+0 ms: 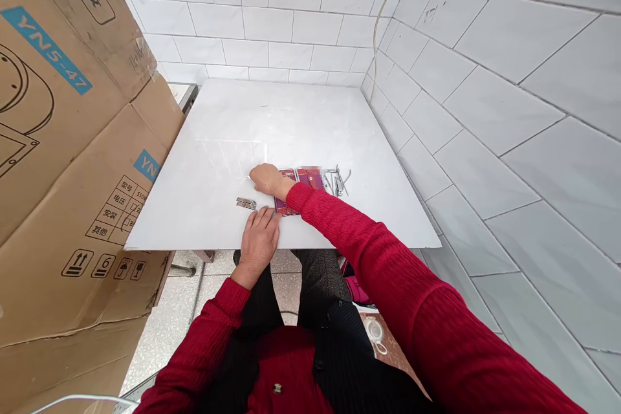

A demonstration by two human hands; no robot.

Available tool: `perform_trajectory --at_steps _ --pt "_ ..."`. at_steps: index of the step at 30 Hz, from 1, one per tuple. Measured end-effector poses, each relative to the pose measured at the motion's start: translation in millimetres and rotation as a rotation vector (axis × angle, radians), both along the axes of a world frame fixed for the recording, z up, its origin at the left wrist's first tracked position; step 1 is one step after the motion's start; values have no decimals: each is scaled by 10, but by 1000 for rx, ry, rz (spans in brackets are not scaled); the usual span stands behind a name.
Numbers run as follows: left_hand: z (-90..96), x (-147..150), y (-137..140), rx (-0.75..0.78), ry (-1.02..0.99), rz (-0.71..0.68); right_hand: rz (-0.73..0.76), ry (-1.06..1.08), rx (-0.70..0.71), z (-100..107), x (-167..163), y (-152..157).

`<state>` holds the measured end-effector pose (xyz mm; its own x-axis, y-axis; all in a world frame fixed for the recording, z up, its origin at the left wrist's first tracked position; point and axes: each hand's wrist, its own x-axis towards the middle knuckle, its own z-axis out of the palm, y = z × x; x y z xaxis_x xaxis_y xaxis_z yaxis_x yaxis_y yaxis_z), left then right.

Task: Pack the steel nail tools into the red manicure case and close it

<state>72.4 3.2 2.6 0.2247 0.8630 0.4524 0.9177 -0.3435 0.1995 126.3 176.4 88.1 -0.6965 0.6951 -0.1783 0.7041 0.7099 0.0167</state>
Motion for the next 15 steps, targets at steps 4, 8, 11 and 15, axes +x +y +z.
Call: perform_trajectory --at_steps 4,8,11,15 --pt "6 0 0 -1 2 -2 18 74 61 -72 3 -2" --pt "21 -2 -2 -6 5 -1 -93 190 25 -116 19 77" --pt "29 -5 -3 -20 0 -5 -240 328 -89 -105 86 174" --pt "28 -6 0 -20 2 -11 -416 717 -344 -100 294 261"
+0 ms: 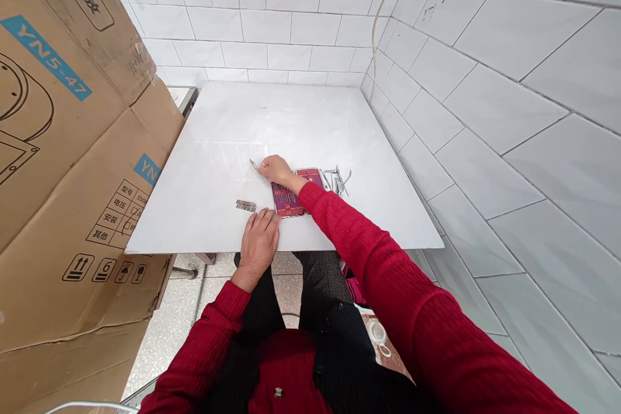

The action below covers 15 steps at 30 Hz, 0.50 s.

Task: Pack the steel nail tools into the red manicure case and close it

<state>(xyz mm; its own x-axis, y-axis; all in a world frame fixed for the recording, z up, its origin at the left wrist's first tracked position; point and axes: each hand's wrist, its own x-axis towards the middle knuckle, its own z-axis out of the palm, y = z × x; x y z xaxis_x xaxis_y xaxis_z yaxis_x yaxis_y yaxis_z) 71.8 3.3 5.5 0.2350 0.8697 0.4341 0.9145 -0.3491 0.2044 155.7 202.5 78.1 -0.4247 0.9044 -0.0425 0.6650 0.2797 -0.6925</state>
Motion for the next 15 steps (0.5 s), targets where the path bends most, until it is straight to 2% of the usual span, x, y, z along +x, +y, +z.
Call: perform_trajectory --at_steps 3,5,10,15 --pt "-6 0 6 7 8 4 -71 340 -180 -34 223 21" --pt "-10 -1 12 3 3 1 -106 465 -254 -66 386 26" --pt "-16 -6 28 -5 -23 -5 -219 499 -310 -128 739 10" --pt "-10 6 36 16 -17 5 -261 459 -283 -127 875 -48"
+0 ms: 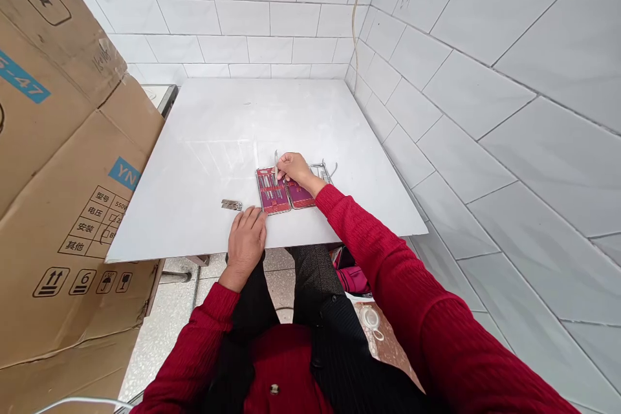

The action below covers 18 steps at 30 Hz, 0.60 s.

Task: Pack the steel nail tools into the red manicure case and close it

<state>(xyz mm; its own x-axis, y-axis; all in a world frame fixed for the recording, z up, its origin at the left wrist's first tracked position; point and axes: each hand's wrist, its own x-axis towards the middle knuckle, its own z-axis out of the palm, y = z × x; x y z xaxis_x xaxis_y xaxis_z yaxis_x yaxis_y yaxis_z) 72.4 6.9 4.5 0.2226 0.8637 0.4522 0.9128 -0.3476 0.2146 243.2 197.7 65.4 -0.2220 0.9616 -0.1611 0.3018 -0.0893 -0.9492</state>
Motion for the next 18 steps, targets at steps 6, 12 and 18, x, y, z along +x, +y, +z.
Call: perform_trajectory --at_steps 6,12,18 --pt "8 5 3 -7 2 -1 15 10 82 6 -50 -71" --pt "4 9 4 1 12 -2 -64 -95 157 -28 -80 -109" --pt "1 7 5 4 13 -3 -4 -100 148 -53 -70 -81"
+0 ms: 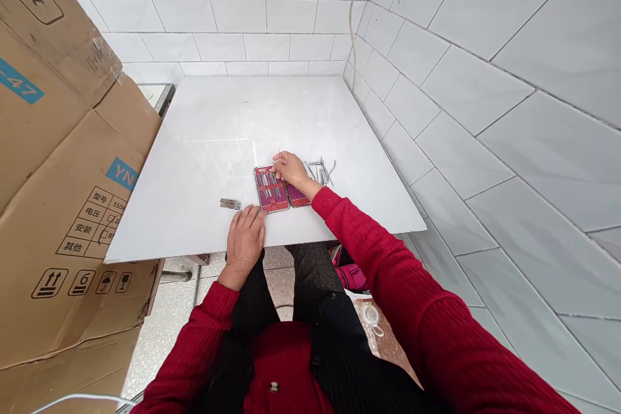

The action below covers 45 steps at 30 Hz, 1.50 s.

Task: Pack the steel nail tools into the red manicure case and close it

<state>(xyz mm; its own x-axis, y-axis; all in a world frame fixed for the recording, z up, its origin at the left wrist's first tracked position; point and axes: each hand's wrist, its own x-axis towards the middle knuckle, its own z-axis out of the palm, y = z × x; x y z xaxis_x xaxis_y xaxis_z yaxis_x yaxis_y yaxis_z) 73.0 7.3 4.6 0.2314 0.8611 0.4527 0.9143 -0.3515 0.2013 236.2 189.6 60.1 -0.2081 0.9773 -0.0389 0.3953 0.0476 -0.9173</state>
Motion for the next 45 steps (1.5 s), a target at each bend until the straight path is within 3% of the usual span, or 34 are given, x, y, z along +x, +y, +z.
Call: perform_trajectory --at_steps 13,27,33,38,45 --pt "-4 -5 -1 -9 -5 4 9 105 -123 11 136 120" --pt "0 -10 9 -1 -3 -2 85 16 113 -220 175 288" --pt "3 -9 11 24 12 -8 28 54 103 -311 95 384" --pt "16 -6 12 7 13 -4 7 18 93 -324 111 363" --pt "25 -5 16 -27 -16 -9 -37 -121 225 -283 155 335"
